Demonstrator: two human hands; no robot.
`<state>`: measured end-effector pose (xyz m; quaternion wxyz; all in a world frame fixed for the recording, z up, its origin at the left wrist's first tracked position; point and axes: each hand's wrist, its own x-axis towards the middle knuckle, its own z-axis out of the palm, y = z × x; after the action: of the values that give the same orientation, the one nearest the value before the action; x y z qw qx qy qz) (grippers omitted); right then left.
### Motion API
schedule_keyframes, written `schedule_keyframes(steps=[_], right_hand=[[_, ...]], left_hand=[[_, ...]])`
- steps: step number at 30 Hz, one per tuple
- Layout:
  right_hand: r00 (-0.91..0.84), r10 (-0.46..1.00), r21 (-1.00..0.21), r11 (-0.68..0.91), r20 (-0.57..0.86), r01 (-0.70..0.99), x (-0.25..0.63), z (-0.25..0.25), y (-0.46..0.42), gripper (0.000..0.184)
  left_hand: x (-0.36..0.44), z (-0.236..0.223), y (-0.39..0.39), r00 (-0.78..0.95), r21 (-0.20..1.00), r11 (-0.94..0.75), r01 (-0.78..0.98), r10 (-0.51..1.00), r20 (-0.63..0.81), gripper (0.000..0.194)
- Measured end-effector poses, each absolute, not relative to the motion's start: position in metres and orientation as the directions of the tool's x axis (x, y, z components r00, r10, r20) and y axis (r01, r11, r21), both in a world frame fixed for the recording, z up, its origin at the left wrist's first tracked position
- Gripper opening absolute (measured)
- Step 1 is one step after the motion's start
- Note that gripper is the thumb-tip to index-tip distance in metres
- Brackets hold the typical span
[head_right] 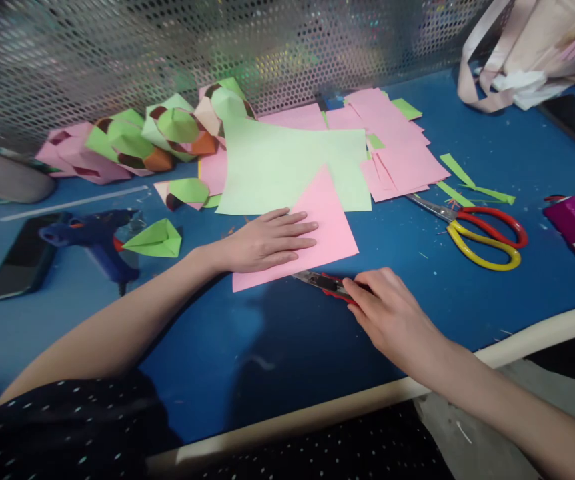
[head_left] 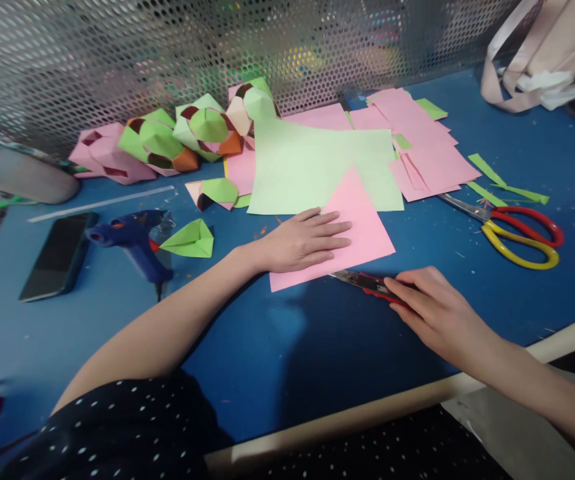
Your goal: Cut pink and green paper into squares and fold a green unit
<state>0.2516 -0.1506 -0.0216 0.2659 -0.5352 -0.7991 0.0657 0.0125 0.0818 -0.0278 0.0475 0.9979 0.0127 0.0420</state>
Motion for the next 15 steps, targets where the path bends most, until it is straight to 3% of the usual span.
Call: schedule_keyframes(steps=[9,15], right_hand=[[-0.330,0.863,-0.325,0.460,0.382,0.827,0.2435,-0.0234,-0.1476,0.030],[-0.325,0.869,-0.352,0.457,0.373,0.817,0.2423,-0.0244,-0.1481,0.033]], left_hand=[[0.0128,-0.0282,0.0815,0.996,0.107,-0.994,0.026,0.035,0.088,0.045],[0.0125,-0.0298,0.0822,0.995,0.116,-0.993,0.021,0.032,0.097,0.045]])
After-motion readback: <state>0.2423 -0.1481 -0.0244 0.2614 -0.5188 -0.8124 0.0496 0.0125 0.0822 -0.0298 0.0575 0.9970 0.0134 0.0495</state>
